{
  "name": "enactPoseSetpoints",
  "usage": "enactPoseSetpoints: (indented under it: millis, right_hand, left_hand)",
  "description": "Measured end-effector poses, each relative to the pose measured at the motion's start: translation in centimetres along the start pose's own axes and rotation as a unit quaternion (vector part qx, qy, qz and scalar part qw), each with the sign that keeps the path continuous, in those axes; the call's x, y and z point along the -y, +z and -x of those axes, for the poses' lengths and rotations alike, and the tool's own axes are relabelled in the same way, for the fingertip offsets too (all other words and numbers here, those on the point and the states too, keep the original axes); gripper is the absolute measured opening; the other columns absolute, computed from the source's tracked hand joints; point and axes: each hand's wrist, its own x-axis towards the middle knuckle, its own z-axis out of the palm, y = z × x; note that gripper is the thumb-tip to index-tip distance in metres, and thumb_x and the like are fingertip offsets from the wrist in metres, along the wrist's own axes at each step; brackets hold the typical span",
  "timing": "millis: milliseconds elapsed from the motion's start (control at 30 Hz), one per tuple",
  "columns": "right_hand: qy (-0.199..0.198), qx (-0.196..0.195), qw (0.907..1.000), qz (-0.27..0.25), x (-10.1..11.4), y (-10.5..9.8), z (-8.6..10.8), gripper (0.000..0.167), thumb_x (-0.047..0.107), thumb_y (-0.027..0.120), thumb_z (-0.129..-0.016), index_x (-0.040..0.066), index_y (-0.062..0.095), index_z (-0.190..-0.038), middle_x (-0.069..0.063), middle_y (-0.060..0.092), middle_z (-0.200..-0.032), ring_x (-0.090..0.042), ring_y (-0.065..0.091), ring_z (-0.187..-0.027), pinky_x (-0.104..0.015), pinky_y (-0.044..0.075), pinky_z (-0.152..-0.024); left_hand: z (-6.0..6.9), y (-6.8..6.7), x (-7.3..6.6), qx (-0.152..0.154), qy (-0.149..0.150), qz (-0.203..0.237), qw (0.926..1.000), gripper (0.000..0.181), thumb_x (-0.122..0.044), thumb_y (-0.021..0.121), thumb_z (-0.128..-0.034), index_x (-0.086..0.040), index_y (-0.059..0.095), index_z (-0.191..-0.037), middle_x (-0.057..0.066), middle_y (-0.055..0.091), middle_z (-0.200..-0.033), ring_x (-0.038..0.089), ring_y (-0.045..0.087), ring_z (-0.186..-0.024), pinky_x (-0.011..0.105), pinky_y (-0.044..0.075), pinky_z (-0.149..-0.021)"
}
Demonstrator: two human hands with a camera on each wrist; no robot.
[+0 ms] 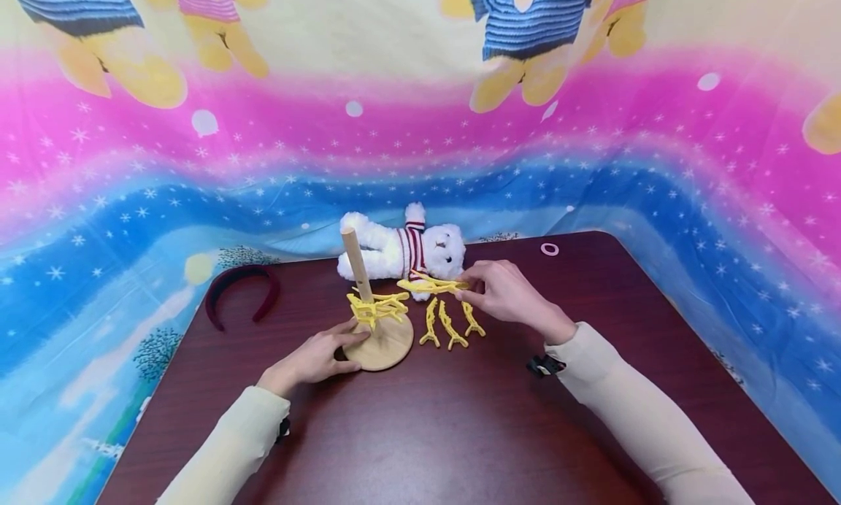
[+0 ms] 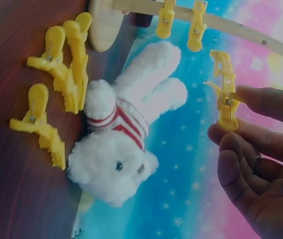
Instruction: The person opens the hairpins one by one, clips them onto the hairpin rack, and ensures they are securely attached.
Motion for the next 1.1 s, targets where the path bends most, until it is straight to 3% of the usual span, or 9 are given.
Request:
enactPoseSetpoints:
  millis: [367, 667, 933, 1100]
  right_hand:
    - [-0.042, 0.006, 0.9991, 0.003, 1.8, 0.5, -1.3, 0.019, 0.029, 0.077, -0.088, 0.016, 0.079, -0.102, 0.007, 0.074, -0.083, -0.006, 0.063, -0.070, -0.030, 0.050, -0.068]
    - [-0.066, 0.012, 0.9977, 0.013, 3.1, 1.1, -2.2, 0.015, 0.031, 0.075, -0.089, 0.020, 0.079, -0.099, 0.006, 0.075, -0.088, -0.004, 0.051, -0.061, -0.027, 0.043, -0.064]
    - [-0.076, 0.013, 0.9970, 0.005, 4.4, 1.7, -3.3, 0.018, 0.032, 0.075, -0.089, 0.019, 0.079, -0.101, 0.007, 0.071, -0.086, -0.005, 0.054, -0.065, -0.027, 0.045, -0.065]
    - [-0.072, 0.028, 0.9970, 0.001, 5.1, 2.2, -3.9, 0.018, 0.031, 0.074, -0.090, 0.018, 0.079, -0.103, 0.005, 0.074, -0.093, -0.012, 0.063, -0.073, -0.029, 0.048, -0.068]
  left_hand:
    - [0.0, 0.1, 0.2, -0.004, 0.008, -0.008, 0.9999, 0.059, -0.032, 0.074, -0.0899, -0.017, 0.056, -0.144, 0.024, 0.041, -0.155, 0.044, 0.051, -0.134, 0.055, 0.046, -0.104]
    - [0.0, 0.1, 0.2, -0.005, 0.010, -0.010, 0.9999, 0.059, -0.033, 0.074, -0.0897, -0.017, 0.056, -0.144, 0.024, 0.042, -0.155, 0.044, 0.051, -0.133, 0.056, 0.047, -0.103]
    - [0.0, 0.1, 0.2, -0.006, 0.011, -0.006, 0.9999, 0.059, -0.032, 0.074, -0.0896, -0.017, 0.056, -0.144, 0.024, 0.042, -0.155, 0.043, 0.051, -0.134, 0.055, 0.046, -0.104]
    - [0.0, 0.1, 0.2, -0.005, 0.012, -0.005, 0.9999, 0.059, -0.032, 0.074, -0.0897, -0.017, 0.056, -0.144, 0.024, 0.042, -0.155, 0.043, 0.051, -0.134, 0.055, 0.046, -0.104]
